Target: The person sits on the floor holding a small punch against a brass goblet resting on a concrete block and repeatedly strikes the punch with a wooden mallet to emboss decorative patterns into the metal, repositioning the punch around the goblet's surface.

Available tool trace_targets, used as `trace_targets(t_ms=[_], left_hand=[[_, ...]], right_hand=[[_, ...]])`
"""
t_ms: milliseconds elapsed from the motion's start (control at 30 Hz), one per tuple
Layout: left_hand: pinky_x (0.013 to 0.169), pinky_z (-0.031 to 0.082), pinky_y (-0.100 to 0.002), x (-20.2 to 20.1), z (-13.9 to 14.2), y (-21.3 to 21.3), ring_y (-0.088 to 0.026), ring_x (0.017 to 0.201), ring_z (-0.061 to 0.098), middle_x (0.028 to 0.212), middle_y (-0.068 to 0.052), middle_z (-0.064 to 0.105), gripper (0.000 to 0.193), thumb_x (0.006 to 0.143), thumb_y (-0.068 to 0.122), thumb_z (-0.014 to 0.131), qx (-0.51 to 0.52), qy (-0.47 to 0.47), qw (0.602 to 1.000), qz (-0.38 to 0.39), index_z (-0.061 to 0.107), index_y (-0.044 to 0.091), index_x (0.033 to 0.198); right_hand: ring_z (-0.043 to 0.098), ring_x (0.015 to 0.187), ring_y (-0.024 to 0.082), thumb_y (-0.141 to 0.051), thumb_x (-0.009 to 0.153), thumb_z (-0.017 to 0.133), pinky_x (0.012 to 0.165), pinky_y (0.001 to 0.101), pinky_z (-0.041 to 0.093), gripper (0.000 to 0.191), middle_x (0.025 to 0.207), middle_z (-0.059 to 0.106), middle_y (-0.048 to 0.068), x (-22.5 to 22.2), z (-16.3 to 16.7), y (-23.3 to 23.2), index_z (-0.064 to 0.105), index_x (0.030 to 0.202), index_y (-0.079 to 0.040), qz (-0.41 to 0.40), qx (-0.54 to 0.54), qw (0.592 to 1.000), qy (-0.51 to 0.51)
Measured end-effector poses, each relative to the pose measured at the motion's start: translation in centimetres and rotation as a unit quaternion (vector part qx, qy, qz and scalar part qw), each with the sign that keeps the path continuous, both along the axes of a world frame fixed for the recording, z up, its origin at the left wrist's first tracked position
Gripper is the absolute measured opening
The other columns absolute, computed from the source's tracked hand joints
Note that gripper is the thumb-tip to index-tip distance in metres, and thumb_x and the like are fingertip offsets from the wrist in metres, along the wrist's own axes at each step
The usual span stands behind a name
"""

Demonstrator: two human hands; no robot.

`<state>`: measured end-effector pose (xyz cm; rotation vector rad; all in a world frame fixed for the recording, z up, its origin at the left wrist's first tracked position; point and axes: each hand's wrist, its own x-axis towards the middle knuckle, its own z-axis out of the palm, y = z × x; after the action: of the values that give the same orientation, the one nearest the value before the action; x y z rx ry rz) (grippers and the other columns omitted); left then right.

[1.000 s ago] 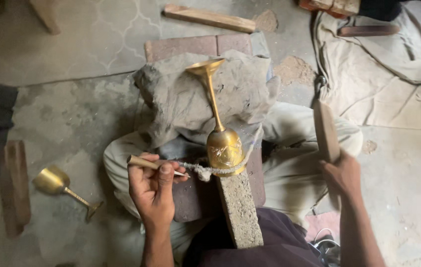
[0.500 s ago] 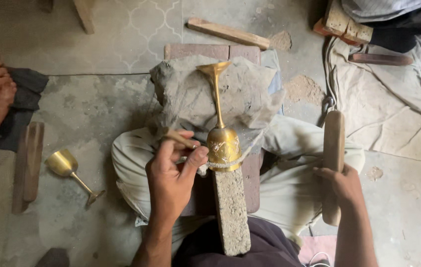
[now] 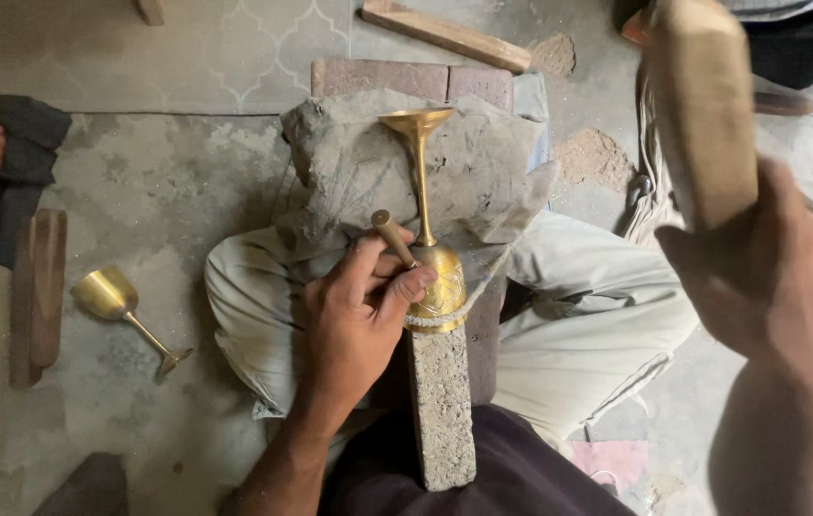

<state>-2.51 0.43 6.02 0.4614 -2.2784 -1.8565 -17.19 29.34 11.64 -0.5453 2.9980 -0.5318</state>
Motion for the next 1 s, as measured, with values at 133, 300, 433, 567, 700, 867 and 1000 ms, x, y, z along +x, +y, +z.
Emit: trace_targets(t_ms=[133, 300, 433, 567, 700, 867, 1000], left_hand=[[0.064, 0.061, -0.03, -0.2, -0.5, 0.2, -0.016, 0.076, 0.08, 0.088, -0.007, 0.079, 0.031, 0.096, 0.021, 0.075, -0.046, 0.03, 0.998, 0.008, 0.063, 0.004, 0.118], [0.062, 0.059, -0.031, -0.3, -0.8, 0.5, -0.017, 0.073, 0.079, 0.086, -0.006, 0.079, 0.03, 0.098, 0.026, 0.073, -0.053, 0.048, 0.997, 0.009, 0.062, 0.004, 0.116], [0.057, 0.058, -0.031, -0.5, -0.9, 0.6, -0.019, 0.072, 0.078, 0.087, -0.007, 0.078, 0.03, 0.097, 0.027, 0.073, -0.074, 0.054, 0.996, 0.013, 0.062, 0.005, 0.114], [0.057, 0.057, -0.032, -0.6, -0.7, 0.6, -0.02, 0.072, 0.078, 0.088, -0.008, 0.078, 0.029, 0.097, 0.027, 0.074, -0.097, 0.061, 0.993, 0.013, 0.061, 0.004, 0.111], [0.054, 0.057, -0.032, -0.6, -0.4, 0.6, -0.021, 0.07, 0.077, 0.087, -0.009, 0.077, 0.031, 0.094, 0.025, 0.073, -0.076, 0.035, 0.996, 0.005, 0.062, 0.003, 0.113], [0.056, 0.056, -0.033, -0.7, -0.3, 0.8, -0.02, 0.071, 0.077, 0.089, -0.008, 0.078, 0.026, 0.096, 0.025, 0.074, -0.111, 0.04, 0.993, -0.009, 0.063, 0.005, 0.108], [0.061, 0.056, -0.035, -0.6, -0.4, 1.0, -0.023, 0.079, 0.076, 0.092, -0.008, 0.076, 0.025, 0.097, 0.024, 0.074, -0.122, 0.074, 0.99, -0.005, 0.063, 0.005, 0.109]], right_hand=[[0.072, 0.085, 0.035, -0.004, 0.087, 0.075, 0.074, 0.0431, 0.06, 0.055, 0.108, 0.068, 0.028, -1.5, 6.0, -6.1, 0.053, 0.135, 0.01, 0.195, 0.046, 0.976, 0.091], [0.071, 0.084, 0.039, -0.006, 0.084, 0.075, 0.072, 0.0454, 0.058, 0.06, 0.112, 0.069, 0.025, -1.5, 9.0, -11.1, 0.056, 0.138, 0.01, 0.219, 0.104, 0.967, 0.082], [0.073, 0.085, 0.032, -0.007, 0.089, 0.072, 0.079, 0.044, 0.06, 0.04, 0.109, 0.072, 0.015, -2.9, 10.2, -12.1, 0.067, 0.129, -0.01, 0.288, 0.27, 0.906, 0.155], [0.073, 0.089, 0.033, 0.0, 0.083, 0.072, 0.079, 0.0437, 0.06, 0.046, 0.106, 0.071, 0.015, -3.4, 9.8, -11.8, 0.069, 0.128, -0.012, 0.281, 0.238, 0.919, 0.14], [0.071, 0.09, 0.032, 0.005, 0.077, 0.07, 0.079, 0.0446, 0.059, 0.052, 0.106, 0.071, 0.017, -3.4, 9.4, -11.3, 0.068, 0.127, -0.007, 0.289, 0.183, 0.926, 0.163], [0.071, 0.087, 0.03, 0.004, 0.083, 0.072, 0.079, 0.0433, 0.059, 0.047, 0.104, 0.072, 0.015, -3.6, 9.6, -11.0, 0.068, 0.129, -0.005, 0.289, 0.203, 0.92, 0.17], [0.07, 0.084, 0.032, 0.002, 0.088, 0.067, 0.072, 0.0416, 0.057, 0.047, 0.103, 0.07, 0.019, -3.5, 9.4, -10.6, 0.067, 0.135, -0.003, 0.22, 0.154, 0.96, 0.077]])
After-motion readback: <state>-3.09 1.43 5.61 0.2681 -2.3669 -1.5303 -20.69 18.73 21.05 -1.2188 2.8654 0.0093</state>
